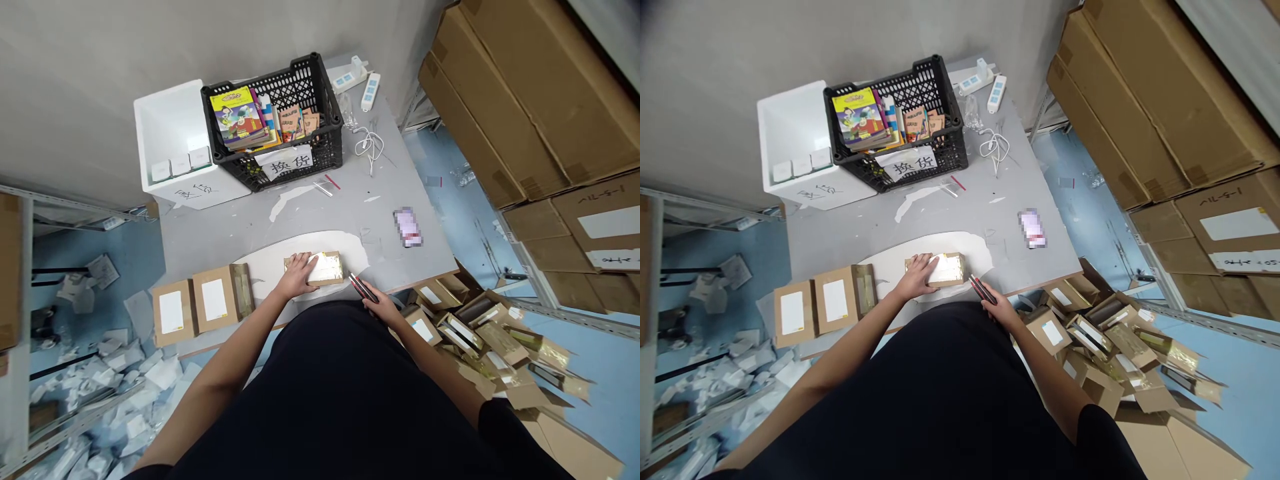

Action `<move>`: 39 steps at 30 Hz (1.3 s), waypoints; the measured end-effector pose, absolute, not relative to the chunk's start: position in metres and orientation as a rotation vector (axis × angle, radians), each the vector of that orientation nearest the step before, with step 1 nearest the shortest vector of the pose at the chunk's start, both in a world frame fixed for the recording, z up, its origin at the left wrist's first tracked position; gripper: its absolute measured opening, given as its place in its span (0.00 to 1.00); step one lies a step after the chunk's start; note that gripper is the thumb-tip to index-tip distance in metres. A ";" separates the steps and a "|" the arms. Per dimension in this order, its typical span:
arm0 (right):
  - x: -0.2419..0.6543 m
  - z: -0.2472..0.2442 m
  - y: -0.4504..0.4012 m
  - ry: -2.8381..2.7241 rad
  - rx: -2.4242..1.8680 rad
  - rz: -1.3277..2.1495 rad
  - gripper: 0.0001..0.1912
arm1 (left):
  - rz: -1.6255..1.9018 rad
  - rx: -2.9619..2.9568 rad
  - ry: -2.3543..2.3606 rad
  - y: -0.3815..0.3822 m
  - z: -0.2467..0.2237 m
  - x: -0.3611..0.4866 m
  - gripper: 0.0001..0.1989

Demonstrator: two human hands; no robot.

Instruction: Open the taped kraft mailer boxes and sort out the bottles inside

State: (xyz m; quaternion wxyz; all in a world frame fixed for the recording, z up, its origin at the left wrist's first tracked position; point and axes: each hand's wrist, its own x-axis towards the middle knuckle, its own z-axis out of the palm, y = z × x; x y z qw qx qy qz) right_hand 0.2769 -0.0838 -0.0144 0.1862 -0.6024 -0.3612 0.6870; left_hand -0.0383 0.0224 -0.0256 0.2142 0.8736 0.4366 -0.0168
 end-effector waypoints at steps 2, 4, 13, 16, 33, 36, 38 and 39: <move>0.273 -0.019 -0.080 -0.997 -1.691 1.902 0.37 | -0.045 2.426 1.209 0.021 -0.025 -0.039 0.49; 0.268 -0.022 -0.075 -1.005 -1.674 1.900 0.37 | -0.041 2.427 1.206 0.020 -0.025 -0.039 0.48; 0.257 -0.028 -0.066 -0.981 -1.639 1.869 0.37 | -0.030 2.440 1.198 0.020 -0.025 -0.040 0.48; 0.259 -0.029 -0.064 -0.994 -1.617 1.893 0.37 | -0.009 2.439 1.193 0.020 -0.027 -0.040 0.48; 0.284 -0.037 -0.061 -1.317 -1.564 1.830 0.35 | 0.014 2.412 1.198 0.019 -0.035 -0.043 0.48; 0.293 -0.037 -0.052 -1.486 -1.509 1.682 0.31 | 0.016 2.413 1.192 0.020 -0.035 -0.043 0.48; 0.294 -0.038 -0.051 -1.556 -1.503 1.631 0.30 | 0.016 2.410 1.196 0.020 -0.036 -0.043 0.47; 0.292 -0.038 -0.052 -1.570 -1.510 1.628 0.31 | 0.015 2.409 1.200 0.020 -0.036 -0.042 0.47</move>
